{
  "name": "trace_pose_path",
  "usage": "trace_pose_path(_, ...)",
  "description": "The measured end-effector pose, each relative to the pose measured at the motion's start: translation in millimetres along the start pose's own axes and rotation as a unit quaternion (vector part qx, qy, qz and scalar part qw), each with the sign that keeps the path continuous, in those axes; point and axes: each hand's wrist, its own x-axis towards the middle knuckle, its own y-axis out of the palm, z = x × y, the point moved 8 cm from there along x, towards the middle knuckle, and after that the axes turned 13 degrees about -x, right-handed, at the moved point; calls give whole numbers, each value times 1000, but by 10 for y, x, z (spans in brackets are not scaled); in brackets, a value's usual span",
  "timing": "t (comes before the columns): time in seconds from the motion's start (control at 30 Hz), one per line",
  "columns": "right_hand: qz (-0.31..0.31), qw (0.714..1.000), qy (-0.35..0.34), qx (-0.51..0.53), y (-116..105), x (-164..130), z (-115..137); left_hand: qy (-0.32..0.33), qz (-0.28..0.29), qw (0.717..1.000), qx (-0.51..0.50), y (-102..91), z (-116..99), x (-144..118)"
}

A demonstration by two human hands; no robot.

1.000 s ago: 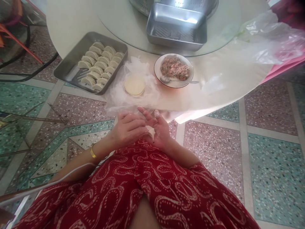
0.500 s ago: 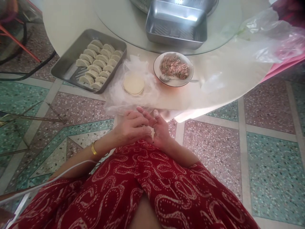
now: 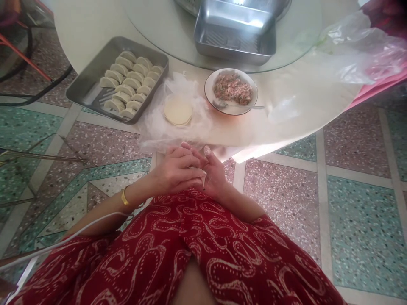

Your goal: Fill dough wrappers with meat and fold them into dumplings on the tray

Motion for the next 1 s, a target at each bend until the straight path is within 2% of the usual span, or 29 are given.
trace_pose_path(0.3, 3, 1000, 2, 5, 7, -2, 10, 39, -33, 998, 22, -43, -73, 41)
trace_pose_path(0.5, -2, 1000, 8, -5, -1, -5, 0, 39, -20, 999, 17, -12, -56, 10)
trace_pose_path(0.73, 33, 999, -8, 6, 39, -3, 3, 44, -19, 998, 32, 6, -68, 16)
trace_pose_path(1.0, 41, 999, -8, -12, 6, -18, 18, 16, -72, 997, 37, -195, -69, -50)
